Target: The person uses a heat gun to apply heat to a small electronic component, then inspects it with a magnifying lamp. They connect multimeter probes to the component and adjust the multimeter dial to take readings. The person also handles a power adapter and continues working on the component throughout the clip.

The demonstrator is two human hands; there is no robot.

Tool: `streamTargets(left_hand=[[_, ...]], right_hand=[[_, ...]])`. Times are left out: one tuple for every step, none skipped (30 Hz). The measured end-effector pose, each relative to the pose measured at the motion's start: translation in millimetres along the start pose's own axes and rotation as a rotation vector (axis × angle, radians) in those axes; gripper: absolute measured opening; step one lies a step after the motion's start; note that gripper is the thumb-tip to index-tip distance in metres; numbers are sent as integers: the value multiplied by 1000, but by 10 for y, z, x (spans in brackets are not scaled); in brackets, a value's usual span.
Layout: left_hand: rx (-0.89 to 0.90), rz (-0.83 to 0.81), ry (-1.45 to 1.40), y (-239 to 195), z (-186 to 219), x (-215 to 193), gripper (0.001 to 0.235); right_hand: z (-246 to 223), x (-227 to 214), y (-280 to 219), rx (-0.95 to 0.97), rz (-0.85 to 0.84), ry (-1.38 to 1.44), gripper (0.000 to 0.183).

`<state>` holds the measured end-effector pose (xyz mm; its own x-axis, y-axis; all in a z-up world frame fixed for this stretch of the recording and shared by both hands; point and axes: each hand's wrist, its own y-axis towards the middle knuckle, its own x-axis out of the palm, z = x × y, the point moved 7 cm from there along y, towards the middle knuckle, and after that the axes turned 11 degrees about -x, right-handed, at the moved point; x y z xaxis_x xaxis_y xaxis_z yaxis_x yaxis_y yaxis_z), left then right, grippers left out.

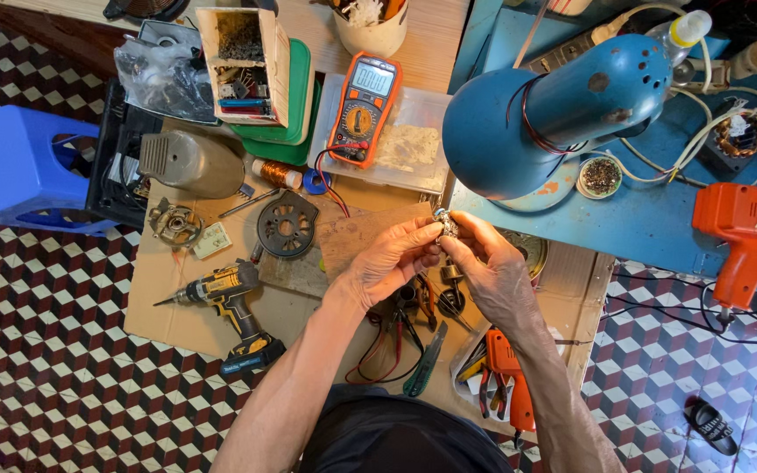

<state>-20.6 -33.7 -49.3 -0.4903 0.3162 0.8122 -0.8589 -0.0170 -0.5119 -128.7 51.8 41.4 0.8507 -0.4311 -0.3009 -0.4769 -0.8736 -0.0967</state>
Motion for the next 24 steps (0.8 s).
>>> streamTargets(left_hand=[[9,16,24,0,16,-2,23],[17,31,49,3,28,-2,24],[25,46,74,6,39,-4,25],[38,61,101,14,47,-2,24],[50,77,128,20,53,-2,24],[64,91,156,24,67,-5,24],[63,103,159,31,68,-13,23],[62,114,163,37,66,-26,23],[60,126,167,46,64,-45,23],[68,137,184,56,58,-63,23],[75,149,201,62,60,-89,23],[84,159,219,65,67,-117,23],[81,188,231,56,59,-156,23],[81,214,246,44,78,-192,24],[81,241,261,27,100,-229,24],[85,249,269,2,128,-263,25],[88,257,278,-15,177,-307,26],[65,248,289,7,141,-323,26],[70,251,303,4,145,-361,26],[70,253,322,14,159,-392,26],[55,262,344,34,166,-421,26],[53,276,361,25,189,-458,26],[52,290,378,38,166,-471,26],[54,285,403,53,165,-471,26]], right_hand=[[15,3,-3,1,-4,13,46],[32,7,-9,3,-6,26,47],[63,7,-15,22,-5,29,47],[95,4,-23,43,-2,30,48],[124,0,-33,63,1,32,49],[140,9,-30,74,-1,39,50],[152,18,-24,85,-3,46,51],[161,21,-25,95,-4,54,52],[172,9,-29,112,12,70,53],[181,-22,-62,132,30,86,55],[189,-63,-110,151,47,101,57],[175,-158,-174,139,97,57,57],[157,-294,-284,127,147,14,56],[141,-436,-393,112,197,-31,55],[149,-612,-562,120,288,-58,53],[187,-789,-774,137,385,-86,50],[284,-923,-937,156,458,-98,48],[401,-1068,-1221,196,553,-121,46],[544,-1184,-1496,235,648,-145,44],[718,-1225,-1772,327,680,-191,44],[876,-1253,-2055,421,711,-235,44],[1019,-1249,-2296,508,729,-275,44],[1138,-1167,-2499,577,693,-332,45],[1277,-1071,-2595,630,643,-382,46]])
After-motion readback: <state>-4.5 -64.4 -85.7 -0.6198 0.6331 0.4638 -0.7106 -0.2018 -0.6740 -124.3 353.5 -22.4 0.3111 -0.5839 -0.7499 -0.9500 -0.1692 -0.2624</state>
